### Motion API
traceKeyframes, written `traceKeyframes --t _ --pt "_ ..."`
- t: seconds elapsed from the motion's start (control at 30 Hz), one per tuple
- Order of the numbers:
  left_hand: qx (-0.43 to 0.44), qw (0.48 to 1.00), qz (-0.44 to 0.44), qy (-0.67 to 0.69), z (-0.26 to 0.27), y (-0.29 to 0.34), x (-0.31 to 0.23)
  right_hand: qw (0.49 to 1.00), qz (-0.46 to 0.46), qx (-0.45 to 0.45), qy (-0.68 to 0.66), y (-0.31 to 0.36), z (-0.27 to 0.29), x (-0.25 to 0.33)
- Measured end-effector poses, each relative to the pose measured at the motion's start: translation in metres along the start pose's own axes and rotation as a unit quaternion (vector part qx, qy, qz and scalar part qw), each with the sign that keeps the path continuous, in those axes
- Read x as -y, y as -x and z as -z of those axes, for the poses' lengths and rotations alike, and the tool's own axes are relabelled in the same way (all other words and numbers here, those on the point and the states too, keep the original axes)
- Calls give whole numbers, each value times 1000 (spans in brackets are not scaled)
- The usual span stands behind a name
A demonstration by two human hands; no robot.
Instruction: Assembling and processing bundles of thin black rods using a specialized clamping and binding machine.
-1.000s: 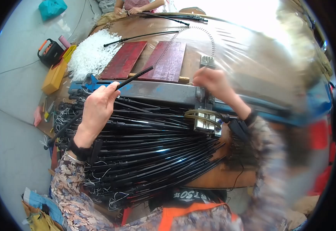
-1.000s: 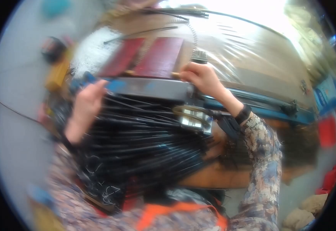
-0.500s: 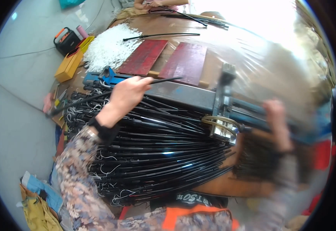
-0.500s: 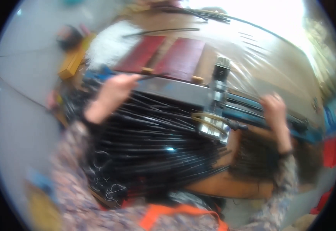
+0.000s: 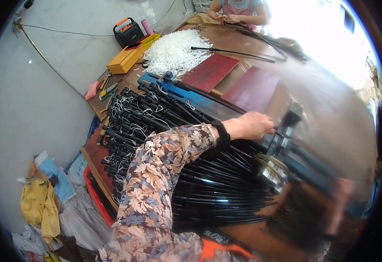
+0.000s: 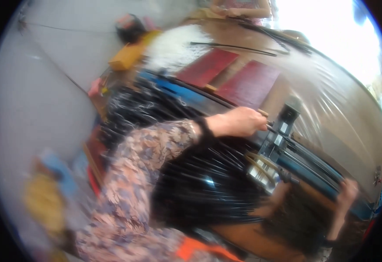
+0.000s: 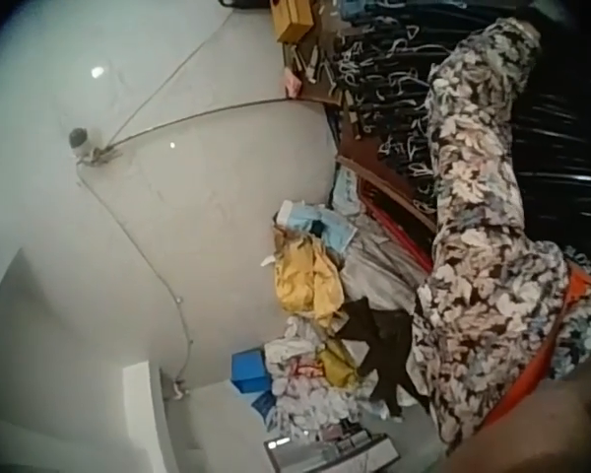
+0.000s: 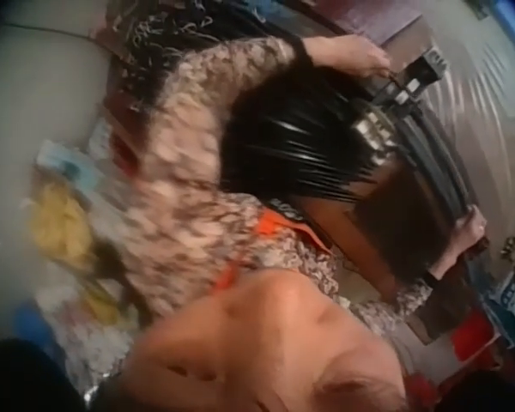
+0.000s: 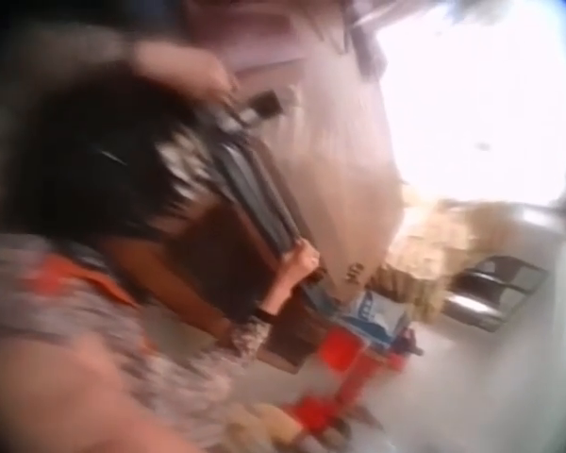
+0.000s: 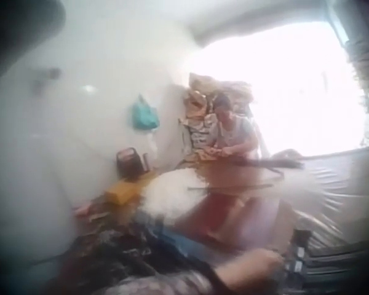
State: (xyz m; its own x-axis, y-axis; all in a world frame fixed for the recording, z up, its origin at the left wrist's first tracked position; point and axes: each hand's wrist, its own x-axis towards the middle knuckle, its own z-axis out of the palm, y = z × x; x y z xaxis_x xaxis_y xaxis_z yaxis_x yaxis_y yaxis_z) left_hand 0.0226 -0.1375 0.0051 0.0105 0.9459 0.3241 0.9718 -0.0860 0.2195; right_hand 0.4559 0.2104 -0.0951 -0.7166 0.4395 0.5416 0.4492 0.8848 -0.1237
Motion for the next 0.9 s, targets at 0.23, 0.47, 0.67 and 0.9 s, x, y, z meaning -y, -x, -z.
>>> traceKeyframes --t 0.23,0.47,0.67,0.9 --pt "-31 999 -25 -28 -16 -26 -9 995 75 -27 60 -2 34 52" --pt "-35 998 32 -29 -36 -26 -19 989 139 -38 -31 9 55 182" --pt "-14 998 48 -26 -34 -28 -26 989 103 -11 -105 12 45 201" --pt "-41 999 33 -9 -32 -18 -28 939 16 78 -333 14 11 219"
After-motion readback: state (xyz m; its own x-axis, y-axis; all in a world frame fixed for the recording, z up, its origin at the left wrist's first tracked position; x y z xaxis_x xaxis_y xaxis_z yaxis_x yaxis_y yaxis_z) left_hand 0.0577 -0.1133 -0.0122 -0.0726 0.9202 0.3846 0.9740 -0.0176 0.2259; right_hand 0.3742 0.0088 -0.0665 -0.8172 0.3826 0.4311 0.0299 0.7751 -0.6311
